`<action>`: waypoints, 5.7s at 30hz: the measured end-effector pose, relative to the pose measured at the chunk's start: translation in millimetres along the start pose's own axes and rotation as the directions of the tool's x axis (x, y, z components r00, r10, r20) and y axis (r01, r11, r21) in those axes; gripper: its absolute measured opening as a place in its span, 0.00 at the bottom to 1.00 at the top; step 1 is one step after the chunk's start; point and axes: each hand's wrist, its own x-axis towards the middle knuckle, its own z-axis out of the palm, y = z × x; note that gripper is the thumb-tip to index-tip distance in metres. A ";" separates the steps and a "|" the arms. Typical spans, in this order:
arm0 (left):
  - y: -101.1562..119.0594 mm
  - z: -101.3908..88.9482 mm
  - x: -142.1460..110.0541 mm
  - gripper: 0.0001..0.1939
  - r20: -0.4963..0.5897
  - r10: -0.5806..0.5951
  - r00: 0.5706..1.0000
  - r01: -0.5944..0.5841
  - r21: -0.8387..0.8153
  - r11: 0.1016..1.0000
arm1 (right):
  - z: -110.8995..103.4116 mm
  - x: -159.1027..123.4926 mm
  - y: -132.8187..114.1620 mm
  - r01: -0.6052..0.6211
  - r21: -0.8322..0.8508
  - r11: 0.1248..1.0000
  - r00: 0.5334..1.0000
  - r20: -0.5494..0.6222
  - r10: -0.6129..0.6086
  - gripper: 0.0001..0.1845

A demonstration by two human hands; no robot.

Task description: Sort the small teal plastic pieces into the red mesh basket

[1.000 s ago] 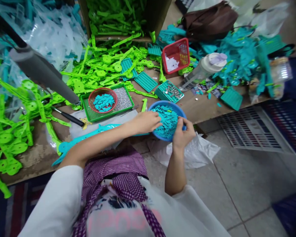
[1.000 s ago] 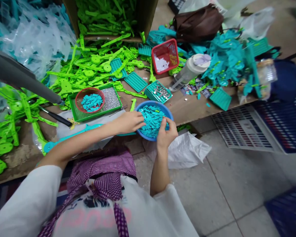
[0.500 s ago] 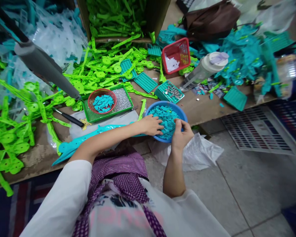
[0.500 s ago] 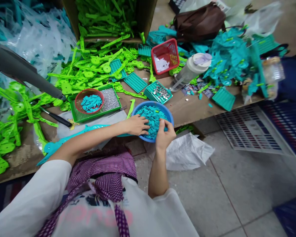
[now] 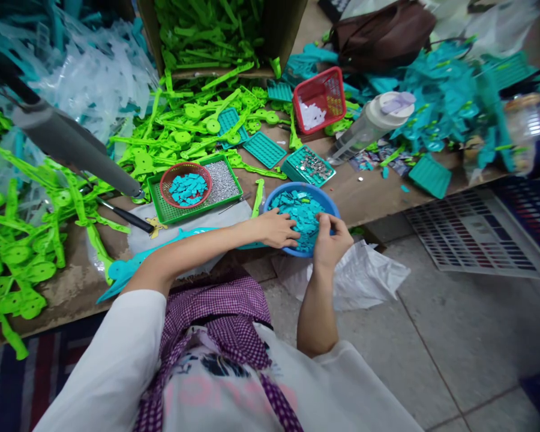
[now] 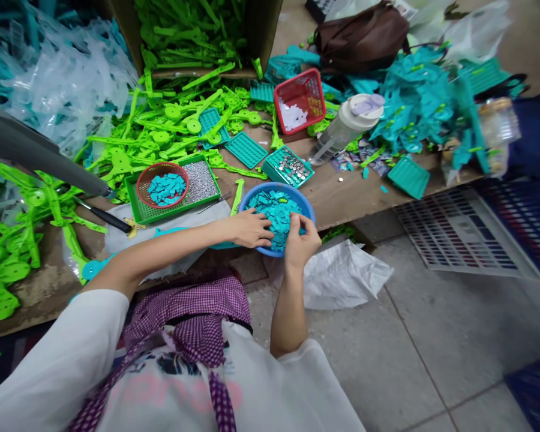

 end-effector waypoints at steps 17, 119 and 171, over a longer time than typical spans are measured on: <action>-13.6 -4.3 28.5 0.19 -0.040 -0.015 0.999 0.011 -0.098 0.995 | -4.6 2.0 -5.8 -0.018 0.000 1.000 0.998 0.053 0.017 0.21; 21.6 5.2 -240.1 0.18 0.501 -0.770 0.394 -0.190 -0.776 -0.602 | 147.1 -119.6 -97.7 -0.908 -0.067 0.414 -0.012 0.991 0.134 0.14; 55.4 32.4 -223.9 0.14 0.498 -0.821 0.280 -0.722 -0.454 -0.522 | 148.8 -111.6 -130.2 -0.394 0.308 0.866 0.526 0.848 -0.062 0.16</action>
